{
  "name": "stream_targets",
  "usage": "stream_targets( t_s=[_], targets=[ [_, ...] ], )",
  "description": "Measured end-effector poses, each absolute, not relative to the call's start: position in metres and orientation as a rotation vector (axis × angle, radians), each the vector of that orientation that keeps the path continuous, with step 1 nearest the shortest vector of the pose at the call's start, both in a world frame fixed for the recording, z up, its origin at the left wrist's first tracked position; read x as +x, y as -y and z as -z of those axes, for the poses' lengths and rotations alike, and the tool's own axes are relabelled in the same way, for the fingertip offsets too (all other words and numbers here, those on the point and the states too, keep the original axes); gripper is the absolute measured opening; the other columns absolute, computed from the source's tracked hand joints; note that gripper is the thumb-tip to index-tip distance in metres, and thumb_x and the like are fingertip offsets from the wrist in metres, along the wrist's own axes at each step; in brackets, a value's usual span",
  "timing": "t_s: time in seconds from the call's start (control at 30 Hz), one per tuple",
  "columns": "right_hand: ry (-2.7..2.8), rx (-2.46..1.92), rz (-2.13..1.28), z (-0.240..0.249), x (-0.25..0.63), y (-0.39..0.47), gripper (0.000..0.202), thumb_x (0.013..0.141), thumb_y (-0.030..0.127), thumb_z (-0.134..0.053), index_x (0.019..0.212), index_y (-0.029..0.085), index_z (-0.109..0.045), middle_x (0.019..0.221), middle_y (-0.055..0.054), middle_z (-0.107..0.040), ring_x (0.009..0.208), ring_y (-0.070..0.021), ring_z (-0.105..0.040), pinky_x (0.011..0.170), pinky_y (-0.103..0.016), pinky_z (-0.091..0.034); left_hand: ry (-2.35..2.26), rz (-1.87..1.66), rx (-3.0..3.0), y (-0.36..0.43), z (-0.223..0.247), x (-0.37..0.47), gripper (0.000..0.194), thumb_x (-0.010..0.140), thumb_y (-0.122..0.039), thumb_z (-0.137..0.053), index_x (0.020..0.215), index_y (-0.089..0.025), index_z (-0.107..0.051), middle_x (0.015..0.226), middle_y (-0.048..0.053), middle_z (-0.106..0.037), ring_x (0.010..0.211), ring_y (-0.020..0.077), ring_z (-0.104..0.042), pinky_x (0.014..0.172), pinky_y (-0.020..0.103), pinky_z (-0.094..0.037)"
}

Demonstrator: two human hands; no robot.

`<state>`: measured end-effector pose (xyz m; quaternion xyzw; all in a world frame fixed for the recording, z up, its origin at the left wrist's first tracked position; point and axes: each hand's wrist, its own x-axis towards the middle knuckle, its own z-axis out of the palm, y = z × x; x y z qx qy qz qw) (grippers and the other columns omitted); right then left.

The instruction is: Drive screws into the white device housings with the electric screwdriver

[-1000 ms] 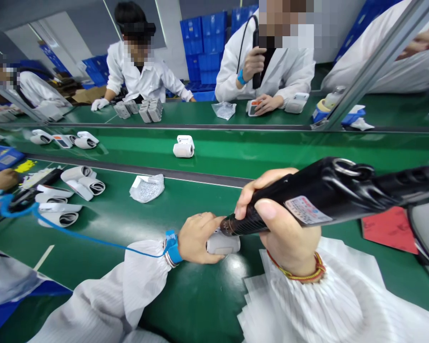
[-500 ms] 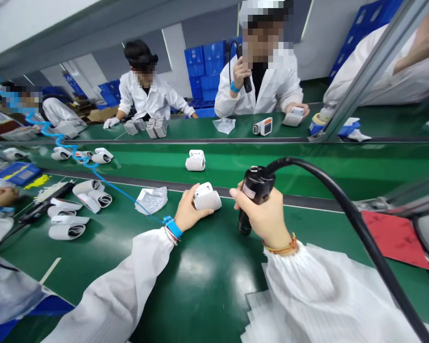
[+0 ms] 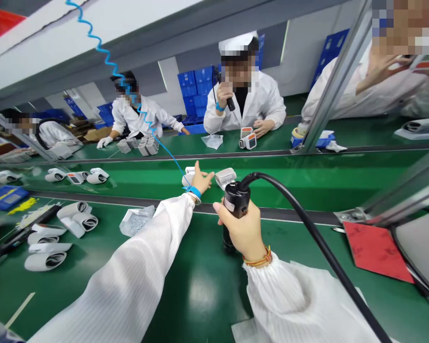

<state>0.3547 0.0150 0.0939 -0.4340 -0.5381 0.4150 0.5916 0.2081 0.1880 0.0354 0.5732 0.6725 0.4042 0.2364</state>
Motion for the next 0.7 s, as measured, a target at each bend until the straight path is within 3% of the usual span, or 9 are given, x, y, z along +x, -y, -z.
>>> stream_targets(
  t_s=[0.07,0.17,0.27,0.37,0.53,0.7],
  targets=[
    [1.245,-1.015,-0.978,-0.093,0.355,-0.016,0.03,0.067,0.043,-0.065,0.074,0.015,-0.054,0.052,-0.001,-0.057,0.047,-0.0148,-0.054,0.051,-0.029,-0.043,-1.982,-1.005,1.609,-0.196,-0.039,0.195,0.074,0.087,-0.037,-0.05,0.143,-0.011,-0.011,0.121,0.018,-0.056,0.104,0.0236,-0.06,0.088,0.034,-0.046],
    [1.235,-1.022,-0.988,-0.092,0.355,-0.016,0.031,0.067,0.043,-0.065,0.075,0.015,-0.054,0.053,-0.001,-0.057,0.047,-0.0149,-0.054,0.053,-0.03,-0.044,-2.147,-0.771,1.723,-0.204,-0.045,0.172,0.064,0.085,-0.043,-0.051,0.137,-0.012,-0.029,0.126,0.019,-0.053,0.114,0.0287,-0.053,0.093,0.038,-0.041],
    [1.254,-1.034,-0.983,-0.092,0.356,-0.017,0.031,0.067,0.043,-0.066,0.075,0.015,-0.055,0.054,-0.001,-0.058,0.049,-0.0153,-0.055,0.055,-0.03,-0.044,-2.21,-0.539,1.884,-0.205,-0.052,0.156,0.057,0.081,-0.045,-0.057,0.128,-0.017,-0.043,0.116,0.014,-0.059,0.106,0.0272,-0.057,0.09,0.041,-0.043],
    [1.268,-1.05,-0.973,-0.091,0.356,-0.017,0.032,0.066,0.045,-0.066,0.075,0.016,-0.055,0.053,-0.002,-0.058,0.049,-0.0159,-0.055,0.055,-0.031,-0.044,-2.258,-0.404,2.046,-0.199,-0.061,0.149,0.035,0.085,-0.038,-0.053,0.113,-0.017,-0.055,0.111,0.011,-0.06,0.107,0.0255,-0.053,0.089,0.042,-0.042],
    [1.279,-1.045,-0.939,-0.09,0.355,-0.017,0.032,0.067,0.045,-0.065,0.075,0.016,-0.056,0.051,-0.002,-0.058,0.05,-0.017,-0.054,0.055,-0.032,-0.043,-2.262,-0.358,2.339,-0.176,-0.073,0.149,0.024,0.089,-0.028,-0.046,0.103,-0.014,-0.059,0.121,0.015,-0.052,0.123,0.0285,-0.036,0.097,0.041,-0.032],
    [1.304,-1.024,-0.915,-0.09,0.356,-0.018,0.032,0.067,0.046,-0.066,0.072,0.015,-0.058,0.052,-0.002,-0.058,0.053,-0.0177,-0.055,0.059,-0.033,-0.044,-2.163,-0.31,2.493,-0.127,-0.072,0.141,0.028,0.09,-0.035,-0.045,0.1,-0.013,-0.058,0.101,0.012,-0.062,0.103,0.0256,-0.053,0.089,0.038,-0.039]
  ],
)
